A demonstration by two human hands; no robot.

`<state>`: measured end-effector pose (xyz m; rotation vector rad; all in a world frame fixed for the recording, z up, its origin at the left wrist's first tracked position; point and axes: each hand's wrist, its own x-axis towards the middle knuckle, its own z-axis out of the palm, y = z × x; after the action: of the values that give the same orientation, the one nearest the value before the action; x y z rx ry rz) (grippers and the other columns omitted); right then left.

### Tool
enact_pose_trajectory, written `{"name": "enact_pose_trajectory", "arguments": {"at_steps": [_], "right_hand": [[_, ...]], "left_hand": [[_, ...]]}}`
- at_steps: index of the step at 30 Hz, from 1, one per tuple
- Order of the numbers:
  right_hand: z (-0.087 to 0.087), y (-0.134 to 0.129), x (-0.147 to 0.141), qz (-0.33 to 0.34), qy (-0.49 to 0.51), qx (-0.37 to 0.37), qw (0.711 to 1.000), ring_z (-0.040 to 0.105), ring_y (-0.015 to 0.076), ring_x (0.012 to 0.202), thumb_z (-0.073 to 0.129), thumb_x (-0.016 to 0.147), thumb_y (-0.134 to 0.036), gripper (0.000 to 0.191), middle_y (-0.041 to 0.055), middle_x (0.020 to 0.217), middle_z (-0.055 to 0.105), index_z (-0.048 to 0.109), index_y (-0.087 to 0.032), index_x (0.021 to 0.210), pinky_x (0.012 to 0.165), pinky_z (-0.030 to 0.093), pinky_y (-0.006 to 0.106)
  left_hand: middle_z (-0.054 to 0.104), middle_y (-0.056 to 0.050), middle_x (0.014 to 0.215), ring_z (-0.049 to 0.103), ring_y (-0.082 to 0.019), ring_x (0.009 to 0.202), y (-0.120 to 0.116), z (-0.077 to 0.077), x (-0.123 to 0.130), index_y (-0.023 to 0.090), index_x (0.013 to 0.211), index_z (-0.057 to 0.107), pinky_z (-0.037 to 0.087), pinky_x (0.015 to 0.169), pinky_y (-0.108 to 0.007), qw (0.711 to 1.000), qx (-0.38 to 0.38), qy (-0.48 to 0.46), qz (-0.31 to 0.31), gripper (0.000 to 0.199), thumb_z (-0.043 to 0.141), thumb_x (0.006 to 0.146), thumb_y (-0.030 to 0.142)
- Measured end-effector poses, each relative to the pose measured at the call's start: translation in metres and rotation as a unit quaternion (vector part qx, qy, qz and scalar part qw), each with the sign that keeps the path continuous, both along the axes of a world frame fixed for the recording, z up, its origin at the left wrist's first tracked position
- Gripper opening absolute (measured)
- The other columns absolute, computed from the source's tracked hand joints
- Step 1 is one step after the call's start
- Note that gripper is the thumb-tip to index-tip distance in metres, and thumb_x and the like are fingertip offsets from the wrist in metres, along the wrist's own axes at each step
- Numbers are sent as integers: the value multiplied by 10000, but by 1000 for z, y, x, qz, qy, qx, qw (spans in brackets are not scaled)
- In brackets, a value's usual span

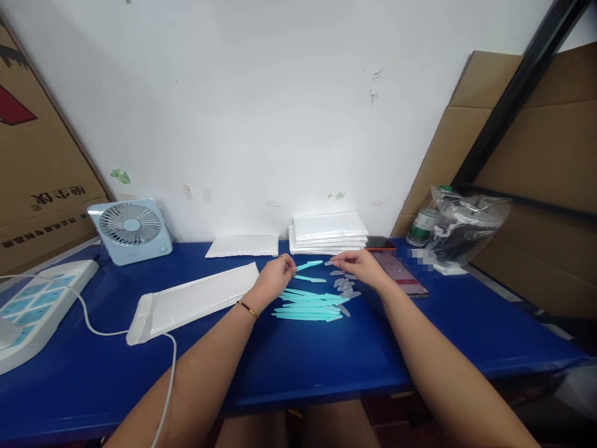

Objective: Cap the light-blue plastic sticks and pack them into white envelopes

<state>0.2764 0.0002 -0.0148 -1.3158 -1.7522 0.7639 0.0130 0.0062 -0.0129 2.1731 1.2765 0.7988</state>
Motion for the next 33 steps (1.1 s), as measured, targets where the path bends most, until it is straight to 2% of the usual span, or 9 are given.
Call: {"name": "enact_pose_trajectory", "arguments": {"at_steps": [3, 6, 19, 25, 28, 31, 33], "right_hand": [[1, -4, -4, 3, 92, -10, 996, 618, 165, 663, 746, 623, -380, 341, 59, 734, 697, 725, -147, 871, 615, 495, 280], [-1, -4, -8, 11, 138, -3, 990, 632, 173, 685, 780, 585, -353, 340, 63, 739, 704, 724, -147, 849, 645, 511, 299], [-5, -2, -12, 24, 147, 6, 989, 628, 152, 642, 791, 576, -355, 334, 45, 713, 705, 727, -156, 836, 607, 506, 283], [-4, -7, -28, 67, 94, -26, 993, 610, 142, 602, 763, 601, -389, 351, 31, 668, 685, 723, -157, 862, 581, 492, 271], [-3, -7, -27, 65, 55, -32, 996, 617, 152, 612, 733, 633, -384, 346, 35, 681, 688, 717, -157, 892, 583, 492, 272], [-2, -3, -15, 7, -36, -3, 999, 632, 171, 666, 679, 683, -328, 255, 49, 733, 705, 725, -167, 875, 617, 490, 277], [-2, 0, -4, -39, -121, 33, 991, 625, 173, 670, 644, 708, -297, 192, 50, 743, 706, 734, -180, 831, 616, 470, 272]], "left_hand": [[650, -9, 731, 588, -128, 637, 4, -2, -3, 192, 796, 514, 424, 571, -222, 998, -51, -43, -8, 91, 427, 804, 219], [658, -12, 744, 583, -125, 633, 6, -3, -2, 193, 804, 515, 430, 557, -218, 994, -91, -62, -14, 99, 455, 800, 271], [642, -21, 707, 544, -114, 594, 5, 0, -2, 172, 776, 533, 418, 551, -221, 986, -136, -91, -25, 123, 496, 754, 287], [648, -25, 750, 569, -120, 641, 5, -5, 2, 166, 832, 541, 437, 571, -220, 987, -127, -76, -66, 165, 473, 783, 308], [651, -23, 760, 587, -138, 672, 8, -9, 3, 176, 837, 560, 446, 593, -236, 994, -93, -24, -53, 176, 466, 804, 321], [648, -36, 861, 596, -178, 811, 8, -9, 2, 195, 872, 600, 450, 696, -268, 999, 0, 48, -13, 181, 550, 764, 331], [637, -42, 924, 582, -196, 890, 4, -6, 2, 209, 901, 620, 439, 748, -275, 996, 41, 75, -17, 219, 595, 734, 348]]}}
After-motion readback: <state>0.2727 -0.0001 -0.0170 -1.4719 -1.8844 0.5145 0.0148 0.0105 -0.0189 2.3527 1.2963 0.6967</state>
